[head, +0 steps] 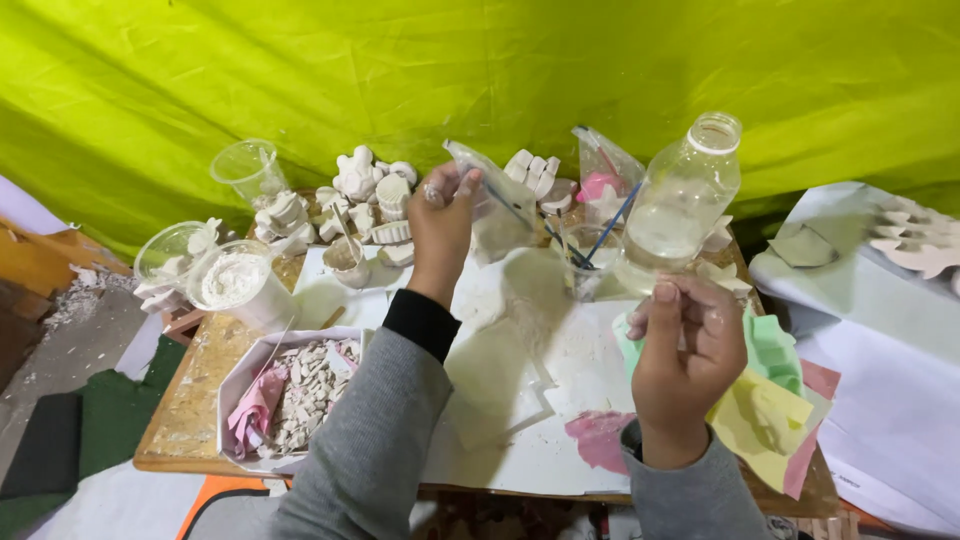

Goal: The person places small white clay figurines into clear plastic bags one at a time. They pick up each figurine from the table, insert it into a bag, and set the bag aside. The process is repeated for several items.

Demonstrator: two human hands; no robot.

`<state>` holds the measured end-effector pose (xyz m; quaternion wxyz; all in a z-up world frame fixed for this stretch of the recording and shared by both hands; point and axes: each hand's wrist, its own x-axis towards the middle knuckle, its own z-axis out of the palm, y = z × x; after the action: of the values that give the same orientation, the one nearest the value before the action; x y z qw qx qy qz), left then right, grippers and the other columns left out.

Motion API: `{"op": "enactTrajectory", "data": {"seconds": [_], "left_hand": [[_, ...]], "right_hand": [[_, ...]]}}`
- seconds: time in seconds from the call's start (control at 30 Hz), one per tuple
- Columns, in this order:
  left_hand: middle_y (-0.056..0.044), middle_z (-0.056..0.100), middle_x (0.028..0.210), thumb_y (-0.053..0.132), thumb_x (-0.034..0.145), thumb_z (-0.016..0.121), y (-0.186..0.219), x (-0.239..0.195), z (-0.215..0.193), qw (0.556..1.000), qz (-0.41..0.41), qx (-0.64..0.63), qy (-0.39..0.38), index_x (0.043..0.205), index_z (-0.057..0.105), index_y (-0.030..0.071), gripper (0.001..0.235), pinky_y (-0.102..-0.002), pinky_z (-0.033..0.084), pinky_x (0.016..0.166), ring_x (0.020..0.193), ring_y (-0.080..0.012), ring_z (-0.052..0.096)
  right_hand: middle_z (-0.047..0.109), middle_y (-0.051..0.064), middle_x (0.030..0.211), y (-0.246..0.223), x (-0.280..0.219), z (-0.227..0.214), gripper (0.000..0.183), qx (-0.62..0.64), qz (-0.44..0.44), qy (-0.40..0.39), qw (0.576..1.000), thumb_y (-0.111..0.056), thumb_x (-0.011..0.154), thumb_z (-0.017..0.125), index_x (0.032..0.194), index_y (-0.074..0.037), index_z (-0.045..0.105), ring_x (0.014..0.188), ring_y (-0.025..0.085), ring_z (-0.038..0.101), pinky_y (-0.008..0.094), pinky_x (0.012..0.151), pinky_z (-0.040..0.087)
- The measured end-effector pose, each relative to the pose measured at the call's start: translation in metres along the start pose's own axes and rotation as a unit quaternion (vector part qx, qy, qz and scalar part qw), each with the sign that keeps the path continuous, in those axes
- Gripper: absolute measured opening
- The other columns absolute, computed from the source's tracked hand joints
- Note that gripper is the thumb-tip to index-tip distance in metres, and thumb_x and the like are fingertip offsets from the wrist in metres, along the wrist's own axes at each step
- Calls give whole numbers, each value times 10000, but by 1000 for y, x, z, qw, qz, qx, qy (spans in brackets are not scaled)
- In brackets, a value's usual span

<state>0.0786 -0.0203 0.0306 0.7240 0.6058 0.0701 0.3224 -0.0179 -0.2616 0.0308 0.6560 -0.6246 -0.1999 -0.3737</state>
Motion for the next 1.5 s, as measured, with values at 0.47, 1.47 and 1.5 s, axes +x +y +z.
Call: {"op": "enactTrajectory", "data": {"seconds": [0.47,1.47,1.5], "left_hand": [[3,706,860,251,922,723,-66,68,83,978,-141,2,-157,977,662,138,138,-343,645,664,708,-98,619],[-60,763,1113,303,926,695,-61,74,90,956,-165,178,-166,1157,732,76,326,-303,554,737,923,-158,684],[-90,731,1217,372,899,685,-67,77,88,951,-132,211,-185,1252,683,59,472,-329,545,846,1060,-190,681]], "right_hand": [[559,158,795,19,-27,15,88,29,-3,99,995,-69,1032,529,1057,15,526,494,156,455,266,467,401],[637,106,908,18,-28,18,131,-29,36,8,999,-87,1025,558,1087,18,605,562,92,519,209,535,420],[624,94,871,17,-28,18,129,-26,37,8,999,-91,1028,556,1088,16,598,556,86,505,208,532,404]]}}
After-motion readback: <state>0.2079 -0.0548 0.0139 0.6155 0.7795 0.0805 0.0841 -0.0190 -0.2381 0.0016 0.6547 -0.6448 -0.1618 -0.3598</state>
